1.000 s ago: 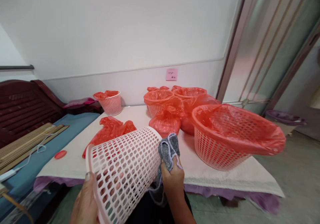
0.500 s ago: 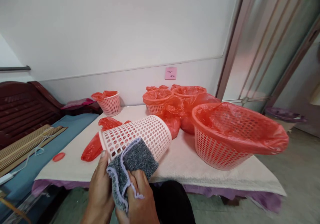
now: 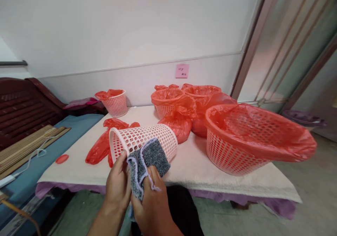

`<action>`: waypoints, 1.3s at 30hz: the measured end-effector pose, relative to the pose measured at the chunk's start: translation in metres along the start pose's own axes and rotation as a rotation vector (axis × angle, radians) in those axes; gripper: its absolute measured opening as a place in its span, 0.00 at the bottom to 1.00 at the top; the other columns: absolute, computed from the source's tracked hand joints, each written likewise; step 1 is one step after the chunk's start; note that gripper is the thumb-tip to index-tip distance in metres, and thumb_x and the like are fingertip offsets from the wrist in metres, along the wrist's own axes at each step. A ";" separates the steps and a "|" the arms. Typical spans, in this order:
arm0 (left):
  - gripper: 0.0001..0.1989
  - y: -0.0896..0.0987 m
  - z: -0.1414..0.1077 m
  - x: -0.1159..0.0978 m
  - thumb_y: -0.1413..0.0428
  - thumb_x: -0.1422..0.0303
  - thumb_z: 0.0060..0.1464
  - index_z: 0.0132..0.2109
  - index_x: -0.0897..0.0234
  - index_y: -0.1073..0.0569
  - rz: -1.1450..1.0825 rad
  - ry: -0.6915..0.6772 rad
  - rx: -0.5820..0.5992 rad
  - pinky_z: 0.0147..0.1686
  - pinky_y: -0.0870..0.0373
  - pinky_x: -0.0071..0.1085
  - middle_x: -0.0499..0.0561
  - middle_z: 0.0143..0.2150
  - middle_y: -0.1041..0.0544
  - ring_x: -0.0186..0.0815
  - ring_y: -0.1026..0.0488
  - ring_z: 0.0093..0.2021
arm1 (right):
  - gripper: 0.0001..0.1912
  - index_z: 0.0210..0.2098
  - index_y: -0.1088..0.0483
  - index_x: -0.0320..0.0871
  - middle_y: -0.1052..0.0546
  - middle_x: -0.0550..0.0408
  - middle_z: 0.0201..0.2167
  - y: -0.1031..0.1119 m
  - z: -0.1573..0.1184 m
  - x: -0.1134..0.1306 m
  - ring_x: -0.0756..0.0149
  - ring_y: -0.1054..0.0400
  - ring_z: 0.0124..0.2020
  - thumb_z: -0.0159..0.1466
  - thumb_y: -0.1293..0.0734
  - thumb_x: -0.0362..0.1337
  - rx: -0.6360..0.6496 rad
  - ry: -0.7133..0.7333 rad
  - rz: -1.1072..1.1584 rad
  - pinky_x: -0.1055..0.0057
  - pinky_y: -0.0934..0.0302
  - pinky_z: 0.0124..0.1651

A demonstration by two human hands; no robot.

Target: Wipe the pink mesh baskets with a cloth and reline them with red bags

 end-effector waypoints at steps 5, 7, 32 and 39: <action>0.11 0.001 0.007 0.004 0.45 0.69 0.54 0.44 0.66 0.22 0.042 -0.095 0.050 0.55 0.31 0.34 0.51 0.39 0.18 0.39 0.22 0.47 | 0.16 0.40 0.31 0.40 0.29 0.48 0.34 0.005 0.007 -0.010 0.56 0.35 0.36 0.50 0.39 0.28 -0.049 -0.051 0.073 0.58 0.36 0.38; 0.13 0.001 0.005 0.011 0.45 0.65 0.56 0.45 0.64 0.22 0.073 -0.094 0.138 0.56 0.33 0.36 0.51 0.43 0.18 0.41 0.24 0.50 | 0.14 0.37 0.31 0.42 0.29 0.51 0.32 0.010 0.011 -0.017 0.59 0.34 0.34 0.51 0.39 0.29 -0.073 -0.090 0.134 0.62 0.37 0.36; 0.14 0.065 -0.011 0.028 0.35 0.69 0.43 0.41 0.58 0.18 1.044 -0.481 0.535 0.48 0.33 0.39 0.57 0.40 0.18 0.48 0.23 0.43 | 0.13 0.43 0.28 0.42 0.22 0.57 0.31 0.069 0.050 -0.041 0.65 0.27 0.34 0.57 0.33 0.37 -0.266 -0.302 0.466 0.68 0.33 0.42; 0.08 0.062 -0.028 -0.009 0.43 0.62 0.56 0.33 0.60 0.23 0.933 -0.668 0.165 0.32 0.38 0.27 0.46 0.25 0.27 0.35 0.33 0.28 | 0.10 0.39 0.28 0.41 0.23 0.53 0.34 0.063 0.032 -0.090 0.62 0.29 0.35 0.59 0.34 0.38 -0.314 -0.313 0.156 0.64 0.35 0.44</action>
Point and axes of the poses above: each hand's wrist, its own z-axis towards the middle knuckle, its own y-axis out of the back of the hand, x = y × z, the point moved 8 cm from there along z, towards the middle knuckle
